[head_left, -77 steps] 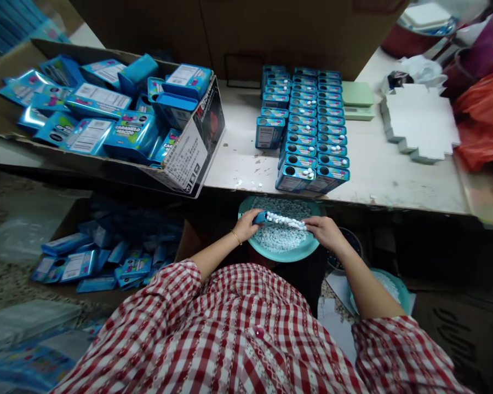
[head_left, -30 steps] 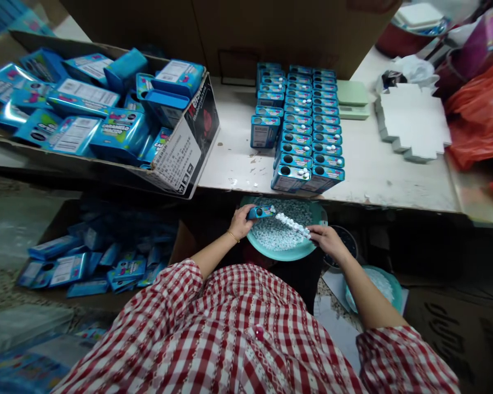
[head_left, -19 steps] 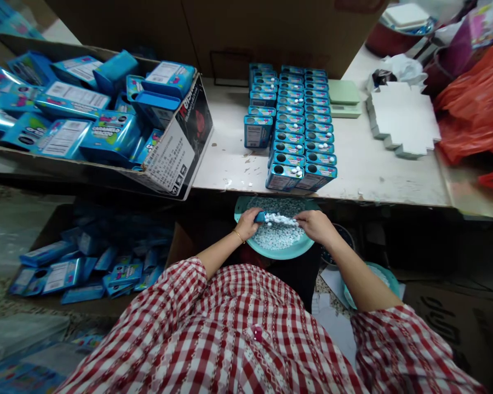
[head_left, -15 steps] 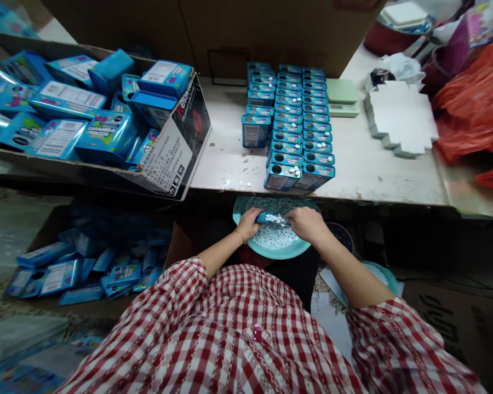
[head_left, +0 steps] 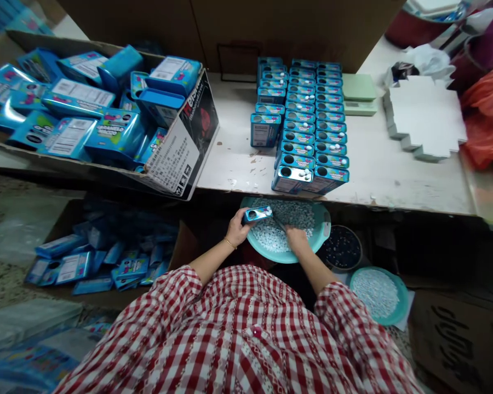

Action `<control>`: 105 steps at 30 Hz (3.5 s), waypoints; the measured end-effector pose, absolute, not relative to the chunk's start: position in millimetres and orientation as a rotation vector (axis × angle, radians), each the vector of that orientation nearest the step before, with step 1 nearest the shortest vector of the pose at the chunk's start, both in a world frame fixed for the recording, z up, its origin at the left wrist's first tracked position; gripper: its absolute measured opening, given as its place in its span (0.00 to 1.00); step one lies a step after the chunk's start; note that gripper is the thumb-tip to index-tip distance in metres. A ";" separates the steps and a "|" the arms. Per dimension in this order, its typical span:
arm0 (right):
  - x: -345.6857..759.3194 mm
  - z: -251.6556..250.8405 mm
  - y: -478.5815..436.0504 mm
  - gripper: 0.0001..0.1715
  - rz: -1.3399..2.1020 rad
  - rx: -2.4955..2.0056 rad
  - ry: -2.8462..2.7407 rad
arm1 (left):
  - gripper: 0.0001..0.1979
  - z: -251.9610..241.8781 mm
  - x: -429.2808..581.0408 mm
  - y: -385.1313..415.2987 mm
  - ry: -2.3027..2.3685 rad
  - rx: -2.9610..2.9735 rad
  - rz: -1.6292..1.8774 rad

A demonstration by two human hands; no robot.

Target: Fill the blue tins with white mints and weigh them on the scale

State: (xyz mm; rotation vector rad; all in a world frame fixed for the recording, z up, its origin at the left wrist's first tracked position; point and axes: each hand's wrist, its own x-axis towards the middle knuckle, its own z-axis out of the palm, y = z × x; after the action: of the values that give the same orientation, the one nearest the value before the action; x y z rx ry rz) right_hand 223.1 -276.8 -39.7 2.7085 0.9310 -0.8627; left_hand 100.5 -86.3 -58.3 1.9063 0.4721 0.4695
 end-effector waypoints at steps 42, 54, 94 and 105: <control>236.9 128.4 -291.8 0.18 -0.679 2.711 1.160 | 0.20 -59.7 122.4 -92.0 0.276 1.990 0.428; 221.2 -68.3 -271.7 0.22 -0.991 2.885 0.909 | 0.18 -56.7 106.8 -85.1 0.376 1.798 0.439; 244.5 2.6 -319.4 0.23 -0.580 2.889 1.019 | 0.23 -6.9 92.4 -75.9 0.211 2.451 0.473; 208.8 2.4 -336.3 0.19 -0.589 3.581 1.431 | 0.22 59.6 200.0 -13.7 0.474 1.822 0.747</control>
State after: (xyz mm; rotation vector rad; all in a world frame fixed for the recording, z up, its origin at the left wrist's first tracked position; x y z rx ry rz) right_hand 208.8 -336.3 2.4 3.5814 1.4309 -0.5894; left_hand 200.0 -13.7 59.6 1.8222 0.4741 0.7469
